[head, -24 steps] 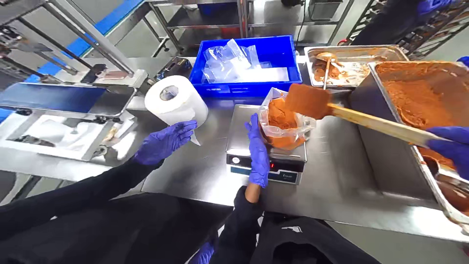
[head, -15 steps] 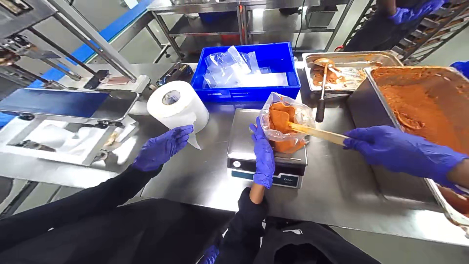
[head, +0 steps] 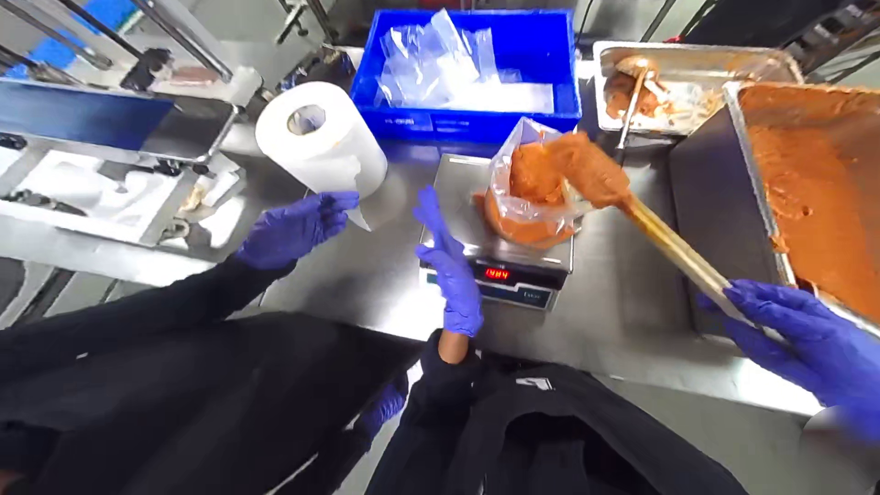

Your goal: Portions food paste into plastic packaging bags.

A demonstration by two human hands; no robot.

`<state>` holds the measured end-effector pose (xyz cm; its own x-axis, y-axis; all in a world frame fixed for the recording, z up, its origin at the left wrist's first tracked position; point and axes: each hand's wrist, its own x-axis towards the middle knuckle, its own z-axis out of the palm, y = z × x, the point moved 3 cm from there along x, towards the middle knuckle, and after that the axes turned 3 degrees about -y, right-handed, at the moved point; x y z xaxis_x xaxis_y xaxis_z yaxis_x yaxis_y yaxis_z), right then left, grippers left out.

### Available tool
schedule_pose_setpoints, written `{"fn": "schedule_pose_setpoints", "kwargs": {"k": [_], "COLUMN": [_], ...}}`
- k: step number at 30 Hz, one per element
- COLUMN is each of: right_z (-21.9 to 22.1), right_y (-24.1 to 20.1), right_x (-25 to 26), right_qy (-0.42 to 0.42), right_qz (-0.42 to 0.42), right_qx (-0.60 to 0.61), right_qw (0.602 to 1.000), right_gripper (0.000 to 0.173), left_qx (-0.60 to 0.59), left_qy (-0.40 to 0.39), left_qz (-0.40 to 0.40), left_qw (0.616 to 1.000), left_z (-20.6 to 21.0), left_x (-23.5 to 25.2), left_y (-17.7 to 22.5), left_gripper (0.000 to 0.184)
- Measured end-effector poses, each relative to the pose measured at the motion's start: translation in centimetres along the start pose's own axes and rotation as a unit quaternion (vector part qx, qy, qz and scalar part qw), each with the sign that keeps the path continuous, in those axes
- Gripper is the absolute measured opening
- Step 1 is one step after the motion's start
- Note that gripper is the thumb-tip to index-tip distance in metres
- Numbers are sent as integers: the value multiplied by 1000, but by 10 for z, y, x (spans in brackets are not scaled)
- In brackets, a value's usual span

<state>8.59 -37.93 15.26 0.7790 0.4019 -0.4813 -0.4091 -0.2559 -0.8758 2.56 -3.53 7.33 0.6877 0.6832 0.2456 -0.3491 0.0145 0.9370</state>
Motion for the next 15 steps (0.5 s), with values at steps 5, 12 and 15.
{"fn": "schedule_pose_setpoints", "kwargs": {"k": [5, 12, 15], "right_z": [-6, 2, 7], "right_y": [2, -1, 6], "right_x": [1, 11, 10], "right_qy": [2, 4, -6], "right_qz": [-54, -71, -67], "right_qx": [50, 46, 80], "right_qw": [997, 996, 995], "right_gripper": [38, 36, 36], "left_qx": [-12, 98, 206], "left_qy": [33, 22, 25], "left_qz": [26, 112, 196], "left_qw": [999, 989, 958], "left_z": [-34, -34, -32], "left_x": [-17, -42, -51], "left_y": [10, 9, 9], "left_gripper": [104, 102, 98]}}
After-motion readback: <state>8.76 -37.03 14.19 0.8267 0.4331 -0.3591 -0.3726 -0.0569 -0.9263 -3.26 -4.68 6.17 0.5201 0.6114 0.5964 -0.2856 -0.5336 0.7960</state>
